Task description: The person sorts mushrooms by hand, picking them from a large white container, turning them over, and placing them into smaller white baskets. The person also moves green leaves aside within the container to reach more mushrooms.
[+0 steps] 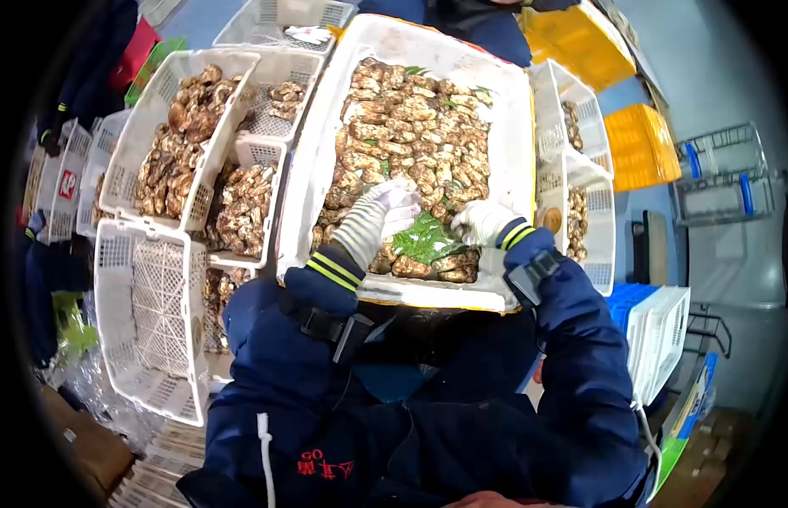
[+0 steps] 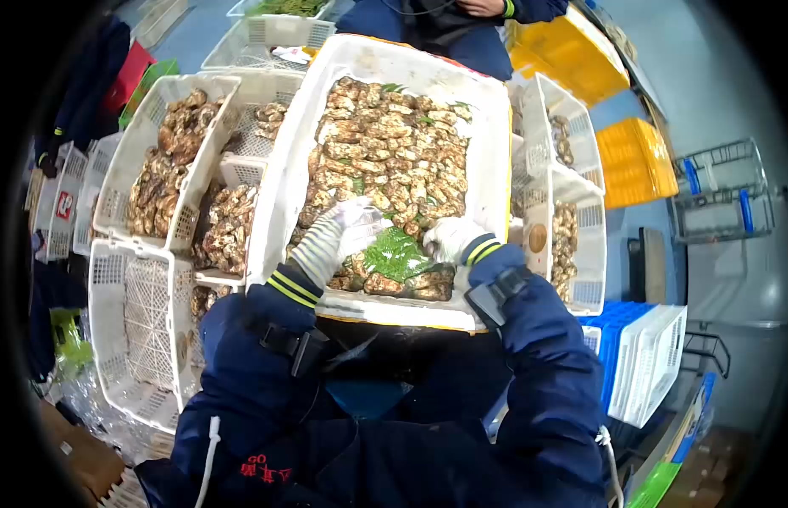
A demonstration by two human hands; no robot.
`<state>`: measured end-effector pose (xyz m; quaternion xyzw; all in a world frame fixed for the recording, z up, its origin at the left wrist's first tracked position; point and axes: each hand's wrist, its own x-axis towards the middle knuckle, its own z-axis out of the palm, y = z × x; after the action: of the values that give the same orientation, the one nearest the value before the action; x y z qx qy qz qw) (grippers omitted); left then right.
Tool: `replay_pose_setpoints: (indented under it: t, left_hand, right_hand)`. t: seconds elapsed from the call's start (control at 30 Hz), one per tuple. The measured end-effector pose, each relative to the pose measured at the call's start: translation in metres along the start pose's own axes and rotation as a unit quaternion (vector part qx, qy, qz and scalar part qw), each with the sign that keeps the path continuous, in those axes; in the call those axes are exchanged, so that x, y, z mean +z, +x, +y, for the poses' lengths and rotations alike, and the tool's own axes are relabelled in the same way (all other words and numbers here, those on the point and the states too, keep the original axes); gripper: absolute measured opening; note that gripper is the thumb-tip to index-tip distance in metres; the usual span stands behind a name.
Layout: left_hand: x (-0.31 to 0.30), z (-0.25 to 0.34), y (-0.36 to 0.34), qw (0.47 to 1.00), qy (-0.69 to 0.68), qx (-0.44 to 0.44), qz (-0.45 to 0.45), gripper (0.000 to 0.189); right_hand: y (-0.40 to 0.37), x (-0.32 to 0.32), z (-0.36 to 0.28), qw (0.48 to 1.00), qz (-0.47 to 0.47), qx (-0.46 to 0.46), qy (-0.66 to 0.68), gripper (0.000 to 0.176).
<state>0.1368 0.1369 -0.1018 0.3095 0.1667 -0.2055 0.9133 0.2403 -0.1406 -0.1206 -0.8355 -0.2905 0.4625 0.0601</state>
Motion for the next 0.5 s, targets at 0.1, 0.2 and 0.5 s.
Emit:
replay_pose_setpoints:
  t: [0.1, 0.2, 0.5]
  left_hand:
    - [-0.007, -0.006, 0.01, 0.996, 0.083, 0.024, -0.039, 0.039]
    - [-0.005, -0.003, -0.003, 0.977, 0.193, 0.022, -0.083, 0.043]
    - [-0.001, 0.002, 0.002, 0.978, 0.181, -0.086, -0.065, 0.038]
  right_hand:
    - [-0.048, -0.038, -0.043, 0.959, 0.173, -0.214, 0.066, 0.031]
    - [-0.053, -0.051, -0.069, 0.948, 0.07, -0.129, 0.283, 0.048]
    - [-0.011, -0.023, -0.069, 0.965, 0.205, -0.065, 0.148, 0.045]
